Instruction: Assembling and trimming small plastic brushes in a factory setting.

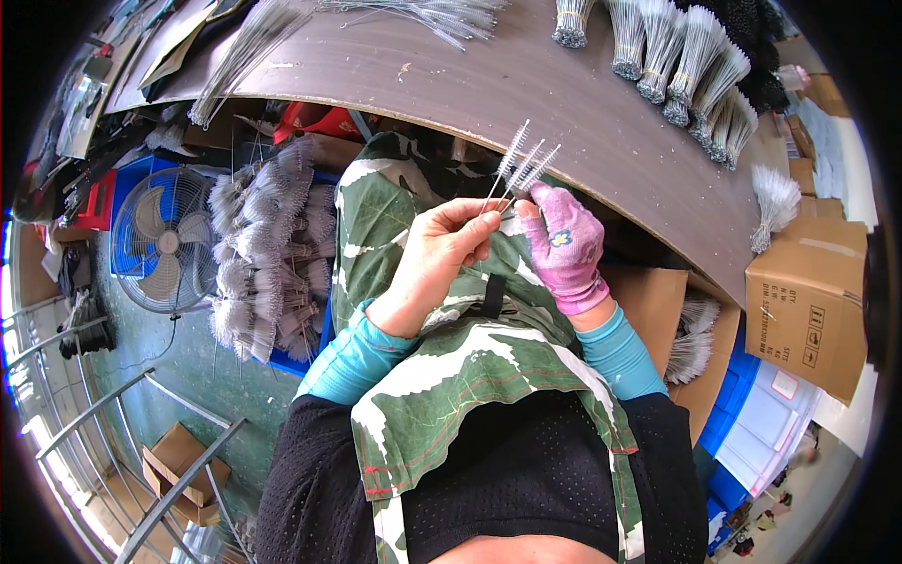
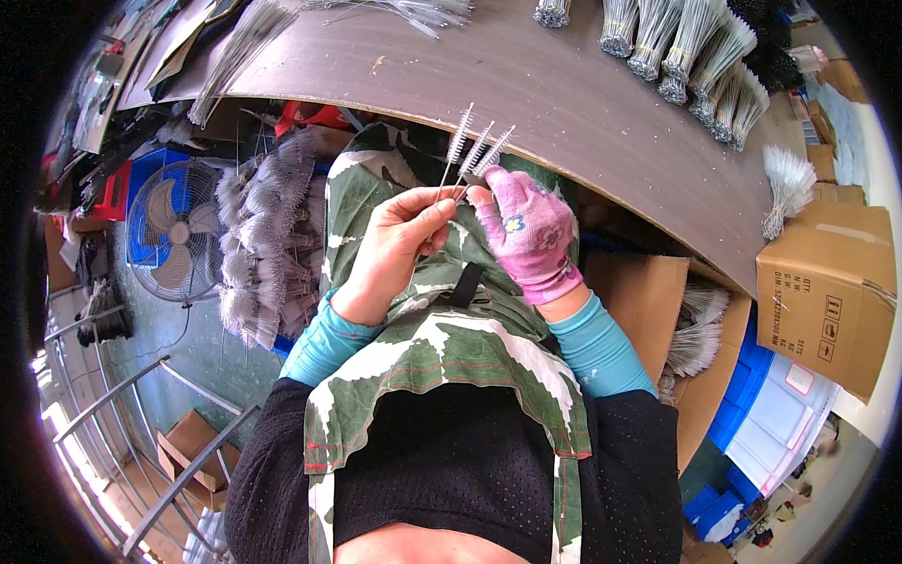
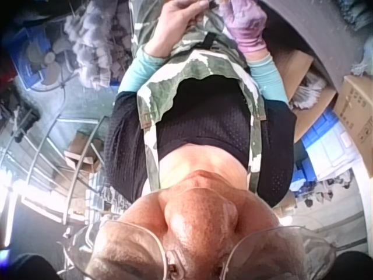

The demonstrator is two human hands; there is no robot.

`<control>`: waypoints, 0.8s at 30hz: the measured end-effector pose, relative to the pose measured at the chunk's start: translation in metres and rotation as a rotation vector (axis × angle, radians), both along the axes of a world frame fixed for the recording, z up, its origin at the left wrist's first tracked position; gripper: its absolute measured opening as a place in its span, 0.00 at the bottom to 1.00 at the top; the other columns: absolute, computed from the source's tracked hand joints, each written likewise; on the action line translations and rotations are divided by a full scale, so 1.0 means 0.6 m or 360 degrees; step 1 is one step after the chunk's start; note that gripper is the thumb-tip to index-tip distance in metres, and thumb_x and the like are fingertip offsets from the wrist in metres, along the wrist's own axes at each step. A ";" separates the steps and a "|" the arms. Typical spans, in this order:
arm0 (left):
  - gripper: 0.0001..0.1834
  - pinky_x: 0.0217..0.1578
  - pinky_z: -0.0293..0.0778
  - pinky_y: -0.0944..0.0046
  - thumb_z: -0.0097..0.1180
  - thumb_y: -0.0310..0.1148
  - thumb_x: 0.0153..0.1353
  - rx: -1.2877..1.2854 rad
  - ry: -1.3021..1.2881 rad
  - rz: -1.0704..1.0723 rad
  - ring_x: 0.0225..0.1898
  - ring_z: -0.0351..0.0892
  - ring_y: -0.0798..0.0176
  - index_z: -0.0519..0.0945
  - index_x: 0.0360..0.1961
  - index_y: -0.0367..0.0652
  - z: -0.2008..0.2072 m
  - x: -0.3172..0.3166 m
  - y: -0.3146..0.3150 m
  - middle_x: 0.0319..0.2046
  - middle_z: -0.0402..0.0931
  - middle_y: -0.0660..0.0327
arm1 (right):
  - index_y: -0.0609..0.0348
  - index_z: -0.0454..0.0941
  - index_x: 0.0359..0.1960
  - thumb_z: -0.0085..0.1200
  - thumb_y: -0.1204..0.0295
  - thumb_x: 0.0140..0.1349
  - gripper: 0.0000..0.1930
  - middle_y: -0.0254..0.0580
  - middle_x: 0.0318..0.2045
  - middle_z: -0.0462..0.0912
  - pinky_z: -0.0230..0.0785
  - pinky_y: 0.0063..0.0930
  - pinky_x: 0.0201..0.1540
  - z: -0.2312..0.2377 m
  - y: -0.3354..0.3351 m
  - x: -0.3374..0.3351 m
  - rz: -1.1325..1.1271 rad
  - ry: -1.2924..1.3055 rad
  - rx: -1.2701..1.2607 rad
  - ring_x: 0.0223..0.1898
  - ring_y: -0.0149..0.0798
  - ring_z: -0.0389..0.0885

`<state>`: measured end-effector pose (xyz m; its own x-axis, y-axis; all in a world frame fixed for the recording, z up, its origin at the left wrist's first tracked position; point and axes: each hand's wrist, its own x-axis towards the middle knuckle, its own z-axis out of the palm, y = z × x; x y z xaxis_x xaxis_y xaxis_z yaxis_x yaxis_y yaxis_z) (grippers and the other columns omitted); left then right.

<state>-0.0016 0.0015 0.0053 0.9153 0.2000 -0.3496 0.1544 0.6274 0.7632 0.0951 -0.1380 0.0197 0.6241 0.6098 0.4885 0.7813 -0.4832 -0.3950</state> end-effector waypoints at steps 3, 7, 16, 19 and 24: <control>0.12 0.20 0.59 0.79 0.58 0.29 0.59 -0.0080 -0.0004 -0.0012 0.22 0.66 0.79 0.80 0.44 0.40 -0.004 0.000 0.002 0.26 0.74 0.70 | 0.54 0.77 0.35 0.54 0.62 0.59 0.10 0.41 0.23 0.77 0.68 0.35 0.23 0.002 0.000 0.002 0.0029 0.0001 0.0005 0.23 0.45 0.78; 0.11 0.22 0.61 0.80 0.58 0.30 0.60 -0.0053 -0.0021 -0.0007 0.22 0.67 0.80 0.80 0.44 0.41 -0.004 0.002 0.003 0.23 0.73 0.72 | 0.61 0.78 0.33 0.50 0.64 0.64 0.12 0.36 0.20 0.77 0.65 0.25 0.23 0.002 0.005 -0.001 0.0082 0.0579 0.0366 0.20 0.32 0.75; 0.11 0.22 0.61 0.78 0.57 0.28 0.61 0.0559 -0.0194 0.0198 0.22 0.64 0.80 0.81 0.44 0.40 -0.019 0.006 0.003 0.27 0.70 0.70 | 0.59 0.78 0.30 0.45 0.51 0.66 0.22 0.24 0.15 0.69 0.47 0.11 0.15 0.060 0.006 -0.007 0.0168 0.3028 0.0691 0.12 0.18 0.59; 0.11 0.23 0.62 0.78 0.55 0.28 0.62 0.0564 -0.0176 0.0161 0.23 0.64 0.80 0.81 0.45 0.40 -0.011 0.005 0.004 0.30 0.69 0.68 | 0.59 0.79 0.30 0.45 0.54 0.66 0.21 0.25 0.15 0.71 0.53 0.10 0.15 0.059 0.006 -0.005 0.0108 0.2637 0.0488 0.14 0.17 0.64; 0.10 0.23 0.62 0.77 0.53 0.28 0.62 0.0695 -0.0217 0.0168 0.23 0.65 0.78 0.80 0.44 0.38 -0.017 0.005 0.002 0.29 0.70 0.67 | 0.58 0.79 0.30 0.45 0.52 0.66 0.21 0.24 0.15 0.70 0.50 0.10 0.15 0.064 0.008 -0.001 0.0040 0.2699 0.0403 0.13 0.17 0.61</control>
